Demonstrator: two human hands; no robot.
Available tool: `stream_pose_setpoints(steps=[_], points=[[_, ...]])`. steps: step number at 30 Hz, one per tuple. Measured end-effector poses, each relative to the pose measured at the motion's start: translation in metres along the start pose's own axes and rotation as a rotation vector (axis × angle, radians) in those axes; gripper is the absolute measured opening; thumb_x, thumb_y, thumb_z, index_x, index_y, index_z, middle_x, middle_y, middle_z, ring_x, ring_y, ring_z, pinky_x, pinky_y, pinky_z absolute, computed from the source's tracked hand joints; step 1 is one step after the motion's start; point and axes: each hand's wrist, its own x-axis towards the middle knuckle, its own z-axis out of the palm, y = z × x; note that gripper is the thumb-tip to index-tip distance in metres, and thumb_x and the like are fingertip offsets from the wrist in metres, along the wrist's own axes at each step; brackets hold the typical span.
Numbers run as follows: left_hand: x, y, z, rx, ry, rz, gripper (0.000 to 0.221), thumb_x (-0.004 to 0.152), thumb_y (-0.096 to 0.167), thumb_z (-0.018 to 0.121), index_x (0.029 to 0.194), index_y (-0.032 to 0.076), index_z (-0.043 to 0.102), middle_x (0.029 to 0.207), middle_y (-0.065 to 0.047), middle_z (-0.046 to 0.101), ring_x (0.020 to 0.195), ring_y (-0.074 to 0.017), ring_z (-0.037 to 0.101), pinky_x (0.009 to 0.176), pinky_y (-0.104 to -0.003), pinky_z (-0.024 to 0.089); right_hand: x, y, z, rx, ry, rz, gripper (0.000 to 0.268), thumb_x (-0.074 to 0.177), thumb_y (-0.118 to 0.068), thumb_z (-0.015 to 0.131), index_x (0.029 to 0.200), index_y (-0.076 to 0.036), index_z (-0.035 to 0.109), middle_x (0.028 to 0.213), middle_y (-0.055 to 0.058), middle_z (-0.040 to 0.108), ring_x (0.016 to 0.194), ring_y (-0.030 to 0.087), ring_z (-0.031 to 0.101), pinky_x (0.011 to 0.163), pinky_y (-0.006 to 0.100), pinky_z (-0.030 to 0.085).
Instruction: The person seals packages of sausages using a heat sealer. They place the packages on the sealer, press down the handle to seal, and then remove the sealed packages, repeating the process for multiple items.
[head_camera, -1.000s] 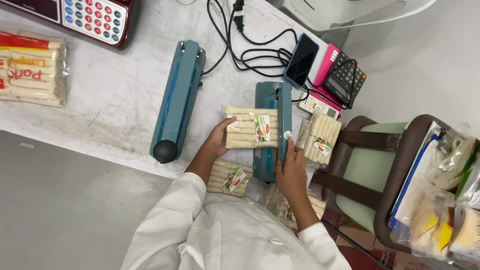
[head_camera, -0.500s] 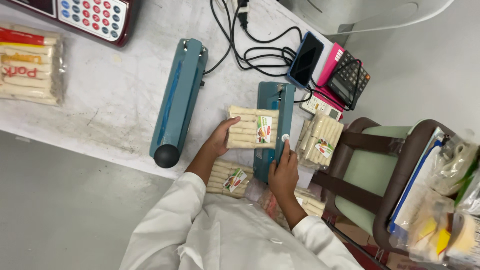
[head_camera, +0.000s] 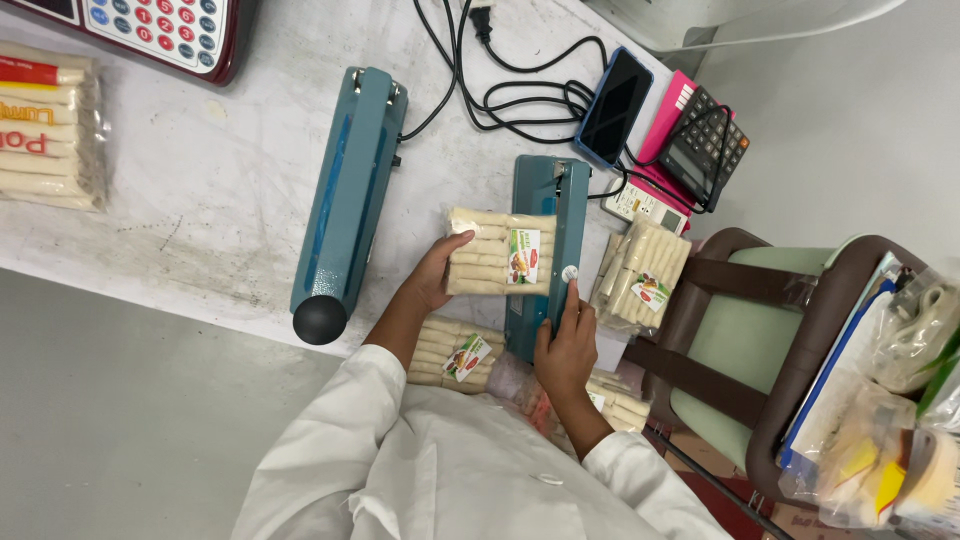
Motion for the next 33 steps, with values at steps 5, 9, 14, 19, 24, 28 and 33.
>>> stream_pose_setpoints(steps=[5, 9, 14, 19, 24, 28, 33], points=[[0.007, -0.006, -0.007, 0.012, -0.007, -0.010, 0.058, 0.082, 0.043, 0.073, 0.125, 0.006, 0.061, 0.115, -0.017, 0.071, 0.103, -0.0305, 0.071, 0.091, -0.046, 0.058, 0.001, -0.002, -0.012, 0.025, -0.043, 0.025, 0.078, 0.089, -0.016, 0.059, 0.161, -0.012, 0.029, 0.122, 0.014, 0.049, 0.108, 0.036, 0.059, 0.077, 0.049, 0.057], [0.023, -0.008, -0.016, -0.020, -0.023, -0.010, 0.054, 0.083, 0.042, 0.076, 0.125, 0.011, 0.064, 0.115, -0.016, 0.073, 0.098, -0.0312, 0.074, 0.088, -0.049, 0.060, 0.017, -0.033, -0.088, 0.084, -0.235, 0.142, 0.078, 0.087, -0.010, 0.065, 0.159, -0.015, 0.036, 0.126, 0.018, 0.053, 0.113, 0.044, 0.060, 0.078, 0.055, 0.056], [0.022, -0.011, -0.019, -0.036, -0.020, -0.011, 0.054, 0.083, 0.039, 0.077, 0.127, 0.009, 0.064, 0.117, -0.018, 0.072, 0.101, -0.0316, 0.073, 0.090, -0.048, 0.059, 0.010, -0.016, -0.038, 0.096, -0.154, 0.109, 0.079, 0.088, -0.011, 0.064, 0.160, -0.013, 0.032, 0.125, 0.016, 0.051, 0.113, 0.040, 0.060, 0.076, 0.050, 0.057], [0.021, -0.010, -0.016, -0.044, -0.006, -0.038, 0.055, 0.082, 0.043, 0.077, 0.125, 0.011, 0.065, 0.115, -0.018, 0.072, 0.100, -0.0316, 0.073, 0.090, -0.048, 0.059, 0.001, 0.003, 0.003, 0.044, -0.048, 0.071, 0.073, 0.093, -0.015, 0.056, 0.161, -0.013, 0.028, 0.122, 0.011, 0.048, 0.108, 0.031, 0.059, 0.075, 0.044, 0.058], [0.020, -0.013, -0.016, -0.034, 0.020, -0.032, 0.056, 0.082, 0.040, 0.077, 0.126, 0.009, 0.063, 0.118, -0.016, 0.070, 0.102, -0.0310, 0.072, 0.091, -0.047, 0.058, 0.006, -0.010, -0.038, 0.199, -0.136, 0.106, 0.085, 0.083, -0.010, 0.068, 0.160, -0.014, 0.031, 0.123, 0.018, 0.050, 0.110, 0.043, 0.058, 0.082, 0.053, 0.053], [-0.001, -0.046, -0.056, -0.021, 0.104, -0.101, 0.061, 0.080, 0.037, 0.082, 0.130, 0.009, 0.062, 0.118, -0.018, 0.071, 0.100, -0.0337, 0.073, 0.089, -0.050, 0.058, 0.004, 0.081, -0.040, 0.729, -0.066, 0.291, 0.076, 0.090, -0.004, 0.069, 0.158, -0.014, 0.035, 0.118, 0.016, 0.060, 0.089, 0.025, 0.060, 0.074, 0.032, 0.051], [-0.066, -0.093, -0.120, 0.150, 0.214, -0.287, 0.066, 0.083, 0.025, 0.081, 0.141, 0.006, 0.054, 0.130, -0.026, 0.064, 0.113, -0.0418, 0.065, 0.100, -0.058, 0.051, 0.007, 0.140, 0.012, 1.716, 0.066, 1.259, 0.091, 0.104, -0.044, 0.059, 0.162, -0.011, -0.002, 0.163, 0.019, -0.005, 0.141, 0.043, 0.033, 0.112, 0.054, 0.045]])
